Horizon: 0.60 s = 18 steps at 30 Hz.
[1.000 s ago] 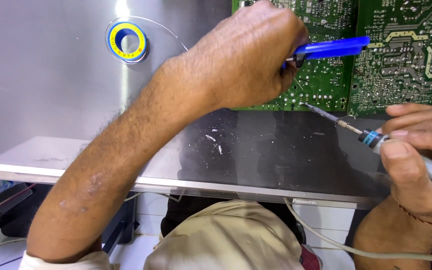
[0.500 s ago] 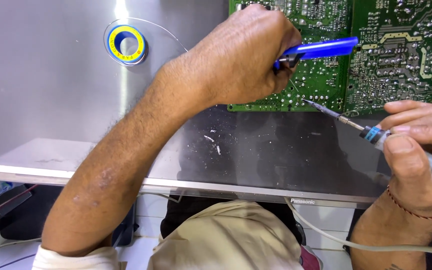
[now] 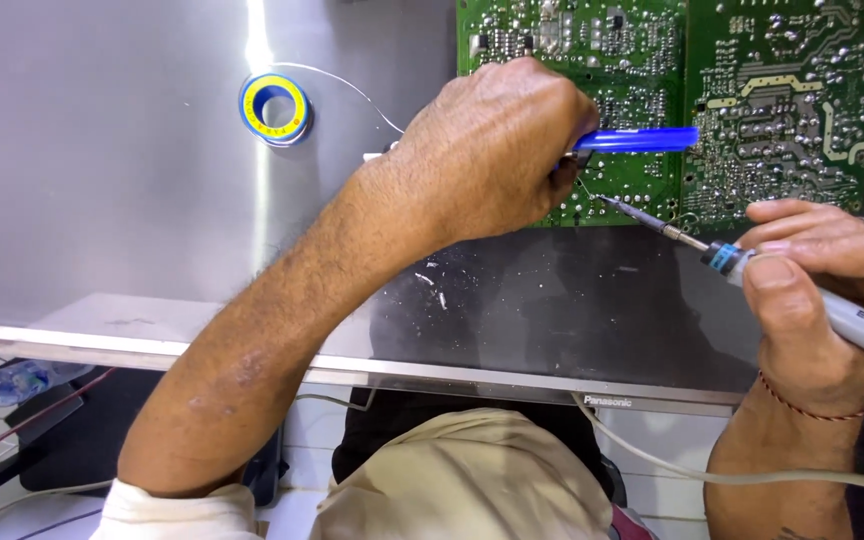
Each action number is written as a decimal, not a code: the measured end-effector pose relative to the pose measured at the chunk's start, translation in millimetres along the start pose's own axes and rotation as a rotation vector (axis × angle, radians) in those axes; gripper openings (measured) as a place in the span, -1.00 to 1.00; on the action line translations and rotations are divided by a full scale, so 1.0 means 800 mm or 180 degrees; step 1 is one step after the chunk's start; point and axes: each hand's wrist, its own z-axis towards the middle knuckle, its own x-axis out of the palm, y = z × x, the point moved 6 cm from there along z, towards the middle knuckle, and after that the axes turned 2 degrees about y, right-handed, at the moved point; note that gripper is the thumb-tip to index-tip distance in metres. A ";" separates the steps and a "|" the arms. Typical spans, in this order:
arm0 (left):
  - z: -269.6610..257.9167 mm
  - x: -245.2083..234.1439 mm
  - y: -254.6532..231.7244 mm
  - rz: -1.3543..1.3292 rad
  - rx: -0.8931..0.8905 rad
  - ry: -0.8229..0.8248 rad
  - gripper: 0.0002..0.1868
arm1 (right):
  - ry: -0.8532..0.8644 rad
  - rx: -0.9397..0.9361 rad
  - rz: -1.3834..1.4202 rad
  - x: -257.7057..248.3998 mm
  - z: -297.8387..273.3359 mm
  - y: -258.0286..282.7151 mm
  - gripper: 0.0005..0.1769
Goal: The person uses a soldering iron and tweezers to work on a green circuit board. They apply solder to various points on the board while holding components in place with the tweezers. The task involves precise hand movements to connect or repair electronic components.
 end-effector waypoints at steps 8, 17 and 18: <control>-0.002 0.003 -0.007 0.0051 -0.0102 0.0141 -0.93 | 0.0097 0.0077 -0.0131 0.000 0.001 0.002 -0.82; -0.002 0.005 -0.008 0.0086 -0.0010 0.0098 -0.92 | 0.0043 0.0123 -0.0089 0.006 0.004 0.007 -0.83; -0.002 0.006 -0.008 0.0068 -0.0039 0.0129 -0.93 | 0.0048 0.0122 -0.0109 0.006 0.004 0.007 -0.84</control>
